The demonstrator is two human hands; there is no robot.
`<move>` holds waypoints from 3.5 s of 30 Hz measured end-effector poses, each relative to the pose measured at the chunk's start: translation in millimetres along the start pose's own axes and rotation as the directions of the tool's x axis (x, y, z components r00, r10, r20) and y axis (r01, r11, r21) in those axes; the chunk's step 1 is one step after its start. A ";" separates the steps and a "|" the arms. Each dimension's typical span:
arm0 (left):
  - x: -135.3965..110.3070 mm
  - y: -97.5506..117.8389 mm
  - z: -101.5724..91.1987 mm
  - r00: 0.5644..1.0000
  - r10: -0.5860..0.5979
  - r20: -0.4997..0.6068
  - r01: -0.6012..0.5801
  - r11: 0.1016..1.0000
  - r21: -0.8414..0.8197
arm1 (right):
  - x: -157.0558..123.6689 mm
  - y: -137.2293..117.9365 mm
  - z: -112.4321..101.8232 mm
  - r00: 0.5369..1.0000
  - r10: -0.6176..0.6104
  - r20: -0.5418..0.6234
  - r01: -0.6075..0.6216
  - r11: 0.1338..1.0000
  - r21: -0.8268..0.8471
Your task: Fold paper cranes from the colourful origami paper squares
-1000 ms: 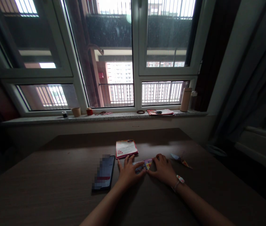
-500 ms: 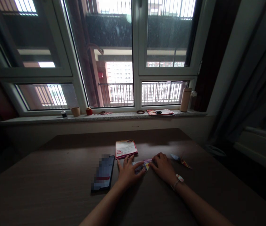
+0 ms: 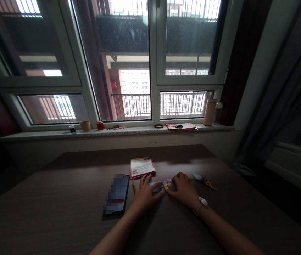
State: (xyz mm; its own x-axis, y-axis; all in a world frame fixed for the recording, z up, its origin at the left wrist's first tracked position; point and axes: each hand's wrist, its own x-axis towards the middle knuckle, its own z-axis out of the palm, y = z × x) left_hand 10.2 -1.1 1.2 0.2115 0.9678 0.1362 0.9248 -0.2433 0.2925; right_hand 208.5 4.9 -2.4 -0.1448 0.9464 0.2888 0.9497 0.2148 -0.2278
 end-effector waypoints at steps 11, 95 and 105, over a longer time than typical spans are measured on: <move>0.2 -1.7 0.0 1.000 0.002 -0.009 -0.002 0.999 -0.036 | 1.1 5.5 -0.1 0.999 -0.032 0.025 0.028 0.990 0.141; -0.4 -0.9 -6.1 0.999 -0.005 0.034 0.007 0.998 -0.056 | 15.0 7.9 3.4 0.992 0.042 -0.123 -0.040 0.999 0.019; -1.2 -1.4 -3.9 1.000 0.007 0.009 -0.006 0.998 -0.065 | 4.7 3.2 -2.3 0.999 0.003 -0.051 -0.003 1.000 0.007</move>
State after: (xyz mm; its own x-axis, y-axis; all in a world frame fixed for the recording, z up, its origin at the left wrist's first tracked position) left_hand 7.5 -2.2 4.3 0.2209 0.9667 0.1293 0.9010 -0.2531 0.3524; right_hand 211.4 9.5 0.4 -0.1274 0.9334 0.3355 0.9482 0.2139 -0.2349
